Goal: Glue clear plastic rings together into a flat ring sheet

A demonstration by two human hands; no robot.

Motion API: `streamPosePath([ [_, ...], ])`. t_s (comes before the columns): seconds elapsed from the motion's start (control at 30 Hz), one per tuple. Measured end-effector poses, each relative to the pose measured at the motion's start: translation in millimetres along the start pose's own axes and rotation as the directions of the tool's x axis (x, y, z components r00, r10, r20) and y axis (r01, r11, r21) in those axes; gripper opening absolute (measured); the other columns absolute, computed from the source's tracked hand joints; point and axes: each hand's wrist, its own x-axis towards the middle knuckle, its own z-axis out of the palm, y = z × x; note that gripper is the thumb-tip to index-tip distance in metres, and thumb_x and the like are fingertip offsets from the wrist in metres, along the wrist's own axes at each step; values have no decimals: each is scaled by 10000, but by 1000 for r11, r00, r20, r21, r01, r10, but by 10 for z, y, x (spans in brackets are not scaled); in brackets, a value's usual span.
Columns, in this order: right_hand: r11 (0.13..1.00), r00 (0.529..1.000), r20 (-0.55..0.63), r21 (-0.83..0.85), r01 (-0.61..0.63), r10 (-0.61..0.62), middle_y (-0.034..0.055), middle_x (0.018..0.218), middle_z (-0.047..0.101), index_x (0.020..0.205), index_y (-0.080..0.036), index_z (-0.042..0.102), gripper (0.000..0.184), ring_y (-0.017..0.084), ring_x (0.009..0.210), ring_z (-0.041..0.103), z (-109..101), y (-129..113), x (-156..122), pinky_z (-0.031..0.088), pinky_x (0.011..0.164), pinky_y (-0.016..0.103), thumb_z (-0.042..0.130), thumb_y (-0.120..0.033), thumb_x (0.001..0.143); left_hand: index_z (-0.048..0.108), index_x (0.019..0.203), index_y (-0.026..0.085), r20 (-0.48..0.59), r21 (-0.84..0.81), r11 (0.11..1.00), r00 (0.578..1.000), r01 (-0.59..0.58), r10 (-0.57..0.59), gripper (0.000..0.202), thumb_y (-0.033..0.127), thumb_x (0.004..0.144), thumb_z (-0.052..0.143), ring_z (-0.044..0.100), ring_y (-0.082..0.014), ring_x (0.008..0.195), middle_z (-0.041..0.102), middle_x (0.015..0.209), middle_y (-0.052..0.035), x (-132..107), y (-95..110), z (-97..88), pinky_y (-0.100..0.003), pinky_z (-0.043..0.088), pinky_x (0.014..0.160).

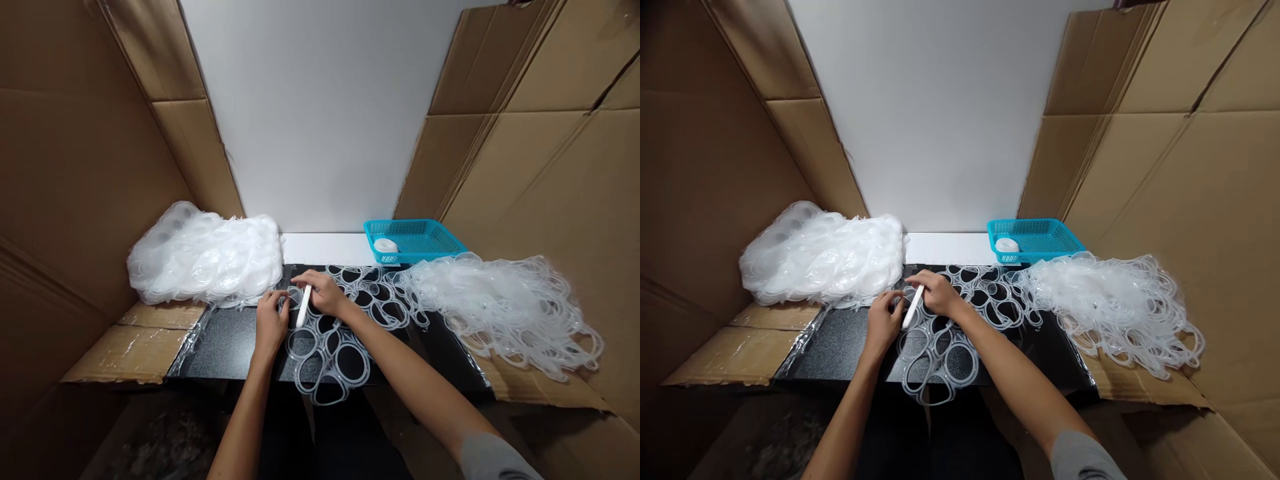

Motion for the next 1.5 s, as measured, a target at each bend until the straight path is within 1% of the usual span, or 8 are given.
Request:
streamPosePath([
  [0.13,996,987,143,-43,80,-73,94,1091,693,1198,-202,767,270,218,969,675,79,-24,-28,579,925,388,744,-247,933,761,962,201,-6,-84,994,998,68,-68,225,327,890,590,703,-280,952,782,988,-99,-8,15,-27,-440,545,920],
  [0.4,1000,995,97,-12,27,-26,75,959,756,980,-191,768,93,199,870,702,80,9,-34,560,827,334,681,-223,985,771,1067,188,66,-306,944,992,123,-108,329,441,873,690,769,-247,913,827,1016,-95,-77,74,-71,-377,582,877],
  [0.6,974,991,-35,-182,-132,128,58,924,752,940,-207,741,112,197,825,681,22,-24,-48,515,780,319,641,-236,981,788,957,184,38,-328,922,978,207,-206,325,463,865,648,785,-256,835,819,855,-82,-108,41,-33,-377,593,843],
  [0.87,944,939,-226,-148,-296,259,54,864,744,883,-216,678,171,219,773,673,-37,69,-53,499,724,327,588,-335,967,675,894,200,-44,-304,935,978,180,-203,256,440,914,587,690,-205,788,712,786,-40,-87,27,-74,-334,547,815],
  [1.03,990,989,-78,-43,-132,129,51,917,757,1070,-196,686,181,186,765,680,45,67,-45,538,754,311,549,-221,955,685,1106,186,104,-366,916,985,164,-135,364,445,850,683,614,-145,660,653,740,21,-85,77,-59,-266,513,681],
  [1.17,999,998,63,-39,6,-4,66,954,744,1122,-194,746,266,179,824,678,111,-2,-42,550,811,314,530,-147,975,755,1005,169,140,-359,918,982,172,-129,365,497,860,691,634,-169,717,723,794,-28,-82,98,-72,-286,508,701],
  [1.3,999,993,114,-47,22,-16,47,867,691,1100,-198,785,200,167,757,627,105,-25,-50,528,764,299,627,-296,1024,797,934,170,153,-359,917,980,172,-124,363,501,874,661,675,-197,780,780,861,-62,-81,99,-90,-309,521,752],
  [1.5,999,986,164,-34,13,-8,23,799,657,1119,-196,792,338,157,701,590,51,-27,-52,486,710,286,708,-495,986,806,890,174,178,-355,918,977,176,-119,337,482,857,673,669,-196,727,780,817,-59,-85,131,-115,-304,506,702],
])
